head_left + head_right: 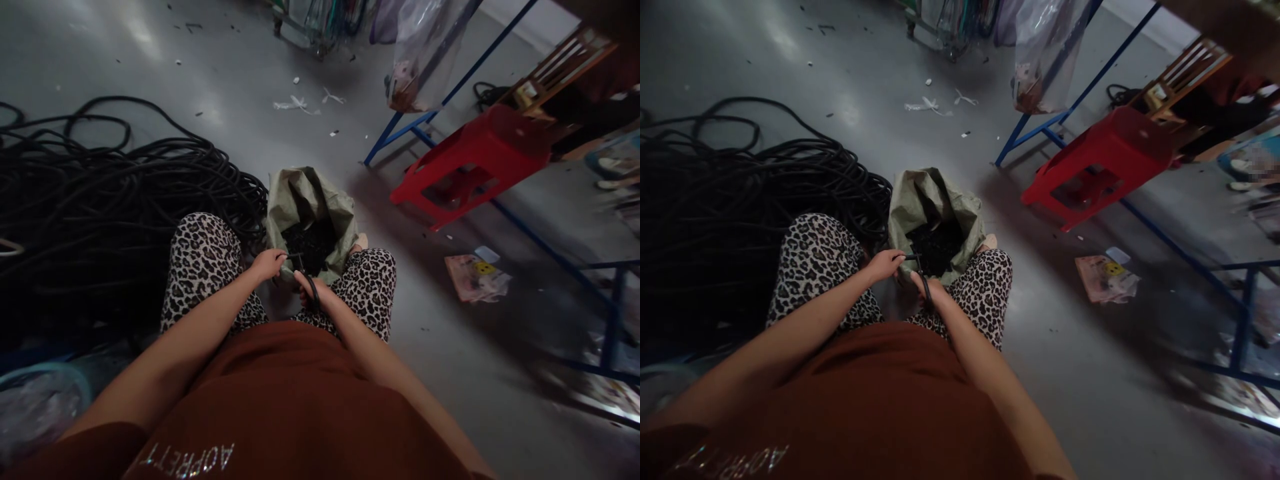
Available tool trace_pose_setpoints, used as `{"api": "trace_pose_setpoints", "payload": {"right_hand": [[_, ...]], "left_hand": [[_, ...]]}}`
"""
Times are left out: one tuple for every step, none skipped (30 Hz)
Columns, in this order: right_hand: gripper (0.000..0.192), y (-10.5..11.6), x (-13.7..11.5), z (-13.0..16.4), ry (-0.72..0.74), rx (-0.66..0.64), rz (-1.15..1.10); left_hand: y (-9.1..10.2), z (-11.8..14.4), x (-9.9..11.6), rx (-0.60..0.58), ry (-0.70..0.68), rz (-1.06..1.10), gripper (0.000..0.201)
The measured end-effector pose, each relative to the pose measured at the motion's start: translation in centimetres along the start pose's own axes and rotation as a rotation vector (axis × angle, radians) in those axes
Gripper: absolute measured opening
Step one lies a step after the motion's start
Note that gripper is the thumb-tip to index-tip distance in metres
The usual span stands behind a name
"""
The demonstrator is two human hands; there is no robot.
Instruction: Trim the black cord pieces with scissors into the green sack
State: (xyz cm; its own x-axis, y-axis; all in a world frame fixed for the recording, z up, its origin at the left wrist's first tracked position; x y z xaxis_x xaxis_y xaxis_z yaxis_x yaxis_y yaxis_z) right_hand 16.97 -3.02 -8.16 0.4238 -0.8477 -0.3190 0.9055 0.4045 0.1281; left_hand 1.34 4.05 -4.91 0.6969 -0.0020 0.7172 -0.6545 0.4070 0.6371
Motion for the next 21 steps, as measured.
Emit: {"api": "trace_pose_setpoints", "payload": {"right_hand": [[0.056, 0.0, 0.0, 0.0, -0.008, -0.002, -0.006], [0.056, 0.0, 0.0, 0.1, -0.014, -0.003, -0.011], [0.056, 0.0, 0.0, 0.2, -0.018, -0.006, -0.016], [0.056, -0.1, 0.0, 0.3, -0.021, -0.011, -0.019], [0.055, -0.1, -0.1, 0.4, -0.022, -0.018, -0.025], [0.054, -0.2, -0.2, 0.6, -0.020, -0.025, -0.033], [0.053, -0.2, -0.3, 0.7, -0.015, -0.035, -0.044], [0.053, -0.3, -0.4, 0.8, -0.010, -0.046, -0.055], [0.053, -0.3, -0.4, 0.9, -0.005, -0.056, -0.066], [0.053, -0.4, -0.5, 1.0, -0.001, -0.065, -0.076], [0.053, -0.4, -0.5, 1.0, 0.002, -0.073, -0.082], [0.053, -0.4, -0.5, 1.1, 0.001, -0.077, -0.085], [0.053, -0.5, -0.5, 1.1, 0.001, -0.079, -0.085], [0.053, -0.4, -0.5, 1.1, 0.004, -0.079, -0.085], [0.052, -0.4, -0.6, 1.1, 0.012, -0.077, -0.084], [0.052, -0.4, -0.7, 1.1, 0.023, -0.075, -0.080], [0.052, -0.3, -0.8, 1.2, 0.035, -0.073, -0.075], [0.051, -0.3, -0.9, 1.2, 0.045, -0.069, -0.068], [0.052, -0.3, -1.0, 1.2, 0.051, -0.065, -0.061], [0.052, -0.3, -1.0, 1.2, 0.050, -0.059, -0.054], [0.052, -0.2, -0.9, 1.2, 0.045, -0.054, -0.048]], "left_hand": [[-0.1, 0.0, 0.0, -0.007, -0.006, -0.007, 0.035], [-0.2, 0.0, 0.1, -0.016, -0.011, -0.011, 0.035], [-0.3, 0.1, 0.2, -0.024, -0.018, -0.015, 0.035], [-0.3, 0.1, 0.3, -0.030, -0.026, -0.018, 0.036], [-0.4, 0.1, 0.4, -0.036, -0.035, -0.020, 0.036], [-0.5, 0.1, 0.5, -0.044, -0.042, -0.022, 0.037], [-0.6, 0.2, 0.5, -0.053, -0.048, -0.024, 0.037], [-0.6, 0.2, 0.6, -0.062, -0.053, -0.027, 0.038], [-0.7, 0.2, 0.6, -0.072, -0.056, -0.028, 0.038], [-0.7, 0.2, 0.6, -0.081, -0.057, -0.030, 0.038], [-0.8, 0.2, 0.6, -0.089, -0.060, -0.033, 0.039], [-0.8, 0.1, 0.6, -0.096, -0.063, -0.039, 0.039], [-0.9, 0.1, 0.5, -0.102, -0.067, -0.047, 0.039], [-0.9, 0.1, 0.5, -0.107, -0.070, -0.058, 0.039], [-0.9, 0.1, 0.5, -0.112, -0.076, -0.069, 0.039], [-0.9, 0.1, 0.6, -0.116, -0.083, -0.081, 0.039], [-0.9, 0.1, 0.6, -0.119, -0.091, -0.093, 0.038], [-0.9, 0.1, 0.7, -0.122, -0.099, -0.104, 0.038], [-0.9, 0.1, 0.8, -0.124, -0.108, -0.113, 0.038], [-0.9, 0.1, 0.8, -0.127, -0.116, -0.121, 0.037], [-0.8, 0.1, 0.9, -0.128, -0.123, -0.129, 0.037]]}}
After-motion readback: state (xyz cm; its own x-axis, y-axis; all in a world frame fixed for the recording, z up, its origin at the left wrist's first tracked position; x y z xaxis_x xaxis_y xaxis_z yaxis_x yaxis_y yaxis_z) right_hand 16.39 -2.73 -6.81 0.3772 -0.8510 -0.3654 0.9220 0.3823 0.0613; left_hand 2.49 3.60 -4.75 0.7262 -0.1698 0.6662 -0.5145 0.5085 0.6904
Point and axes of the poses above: each hand's wrist, its own z-axis away from the middle knuckle, its own y-axis out of the back of the hand, x = y × z, the point moved 8 cm from there along -z, towards the middle knuckle, and after that the axes turned 13 degrees about -y, right-handed, at the moved point
